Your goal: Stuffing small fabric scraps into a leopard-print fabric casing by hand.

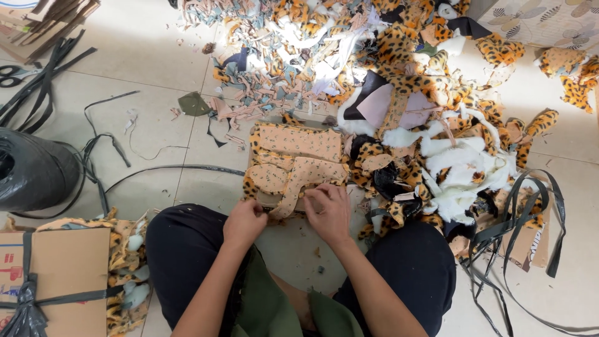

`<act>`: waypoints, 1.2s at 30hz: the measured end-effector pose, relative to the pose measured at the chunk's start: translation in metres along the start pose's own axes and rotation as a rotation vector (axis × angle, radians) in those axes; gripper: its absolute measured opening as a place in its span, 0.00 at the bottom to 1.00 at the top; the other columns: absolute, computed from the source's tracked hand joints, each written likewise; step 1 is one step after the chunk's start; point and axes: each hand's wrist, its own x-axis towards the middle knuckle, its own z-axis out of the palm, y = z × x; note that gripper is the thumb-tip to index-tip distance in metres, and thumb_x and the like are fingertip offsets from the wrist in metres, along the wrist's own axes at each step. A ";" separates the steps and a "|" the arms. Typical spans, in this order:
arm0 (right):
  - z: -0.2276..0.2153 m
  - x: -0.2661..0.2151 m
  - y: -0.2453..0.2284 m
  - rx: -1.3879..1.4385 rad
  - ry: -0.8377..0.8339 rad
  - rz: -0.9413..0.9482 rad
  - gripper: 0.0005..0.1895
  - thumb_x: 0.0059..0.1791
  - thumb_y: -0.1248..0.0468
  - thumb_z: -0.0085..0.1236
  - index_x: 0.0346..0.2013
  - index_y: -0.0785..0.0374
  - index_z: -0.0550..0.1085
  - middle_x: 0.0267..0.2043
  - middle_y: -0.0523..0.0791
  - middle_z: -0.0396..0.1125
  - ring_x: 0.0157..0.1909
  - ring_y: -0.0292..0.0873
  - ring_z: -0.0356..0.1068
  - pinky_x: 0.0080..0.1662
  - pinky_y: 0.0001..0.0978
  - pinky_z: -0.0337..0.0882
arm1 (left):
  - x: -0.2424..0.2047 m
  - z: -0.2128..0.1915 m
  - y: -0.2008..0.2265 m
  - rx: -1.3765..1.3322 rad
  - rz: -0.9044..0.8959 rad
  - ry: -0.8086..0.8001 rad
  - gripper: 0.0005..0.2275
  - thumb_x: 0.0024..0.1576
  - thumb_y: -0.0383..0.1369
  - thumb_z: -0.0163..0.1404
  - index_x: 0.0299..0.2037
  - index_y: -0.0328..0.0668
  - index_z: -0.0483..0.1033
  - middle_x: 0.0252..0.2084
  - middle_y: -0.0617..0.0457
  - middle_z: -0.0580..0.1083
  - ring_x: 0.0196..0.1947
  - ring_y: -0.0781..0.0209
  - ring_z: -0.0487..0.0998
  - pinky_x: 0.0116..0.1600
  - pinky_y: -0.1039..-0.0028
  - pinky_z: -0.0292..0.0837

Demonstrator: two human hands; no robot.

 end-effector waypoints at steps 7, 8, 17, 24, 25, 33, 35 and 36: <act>0.001 -0.010 -0.030 -0.069 -0.117 -0.070 0.15 0.51 0.59 0.58 0.53 0.50 0.78 0.56 0.45 0.66 0.59 0.52 0.63 0.59 0.54 0.60 | -0.036 -0.001 0.028 0.101 0.030 0.114 0.11 0.57 0.42 0.57 0.42 0.46 0.76 0.47 0.49 0.70 0.45 0.46 0.79 0.42 0.59 0.78; 0.005 -0.011 -0.024 -0.115 -0.151 -0.108 0.19 0.54 0.55 0.52 0.61 0.47 0.71 0.66 0.47 0.58 0.69 0.56 0.50 0.64 0.58 0.45 | -0.039 -0.001 0.029 0.044 0.093 0.182 0.09 0.57 0.40 0.56 0.40 0.46 0.76 0.43 0.52 0.69 0.42 0.47 0.79 0.40 0.62 0.77; 0.017 -0.010 -0.009 -0.232 -0.261 -0.126 0.28 0.60 0.45 0.34 0.76 0.40 0.54 0.79 0.46 0.43 0.79 0.55 0.32 0.70 0.60 0.21 | -0.030 -0.004 0.064 -0.025 0.495 0.486 0.07 0.63 0.36 0.52 0.47 0.49 0.80 0.45 0.51 0.70 0.49 0.48 0.75 0.51 0.62 0.70; 0.029 0.016 0.021 -0.313 -0.173 -0.072 0.27 0.60 0.46 0.35 0.75 0.42 0.56 0.79 0.43 0.43 0.80 0.51 0.32 0.70 0.60 0.21 | 0.022 -0.002 0.082 0.048 0.588 0.579 0.08 0.62 0.31 0.52 0.48 0.54 0.83 0.54 0.52 0.72 0.63 0.51 0.67 0.67 0.59 0.56; 0.029 0.021 0.024 -0.314 -0.173 -0.071 0.27 0.60 0.46 0.35 0.75 0.42 0.56 0.79 0.43 0.43 0.80 0.51 0.32 0.70 0.60 0.21 | 0.026 0.000 0.081 0.047 0.588 0.578 0.08 0.62 0.31 0.52 0.48 0.54 0.83 0.54 0.52 0.72 0.63 0.51 0.67 0.67 0.59 0.56; 0.037 0.049 0.018 -0.389 -0.246 0.000 0.27 0.59 0.42 0.32 0.75 0.33 0.54 0.80 0.46 0.40 0.80 0.57 0.30 0.67 0.71 0.23 | 0.031 0.004 0.083 0.085 0.568 0.395 0.04 0.56 0.41 0.57 0.35 0.58 0.83 0.53 0.59 0.71 0.63 0.55 0.64 0.67 0.55 0.52; 0.042 0.043 0.020 -0.377 -0.259 0.013 0.27 0.59 0.42 0.31 0.75 0.33 0.55 0.80 0.44 0.40 0.80 0.55 0.29 0.67 0.69 0.21 | 0.032 0.005 0.079 0.024 0.547 0.404 0.04 0.58 0.39 0.55 0.38 0.56 0.82 0.54 0.58 0.70 0.63 0.53 0.65 0.67 0.55 0.53; 0.044 0.040 0.021 -0.364 -0.270 0.026 0.27 0.60 0.42 0.30 0.74 0.32 0.55 0.80 0.43 0.41 0.80 0.54 0.28 0.67 0.67 0.19 | 0.032 0.005 0.077 -0.036 0.526 0.414 0.05 0.59 0.37 0.53 0.41 0.54 0.81 0.54 0.56 0.70 0.63 0.52 0.65 0.68 0.54 0.54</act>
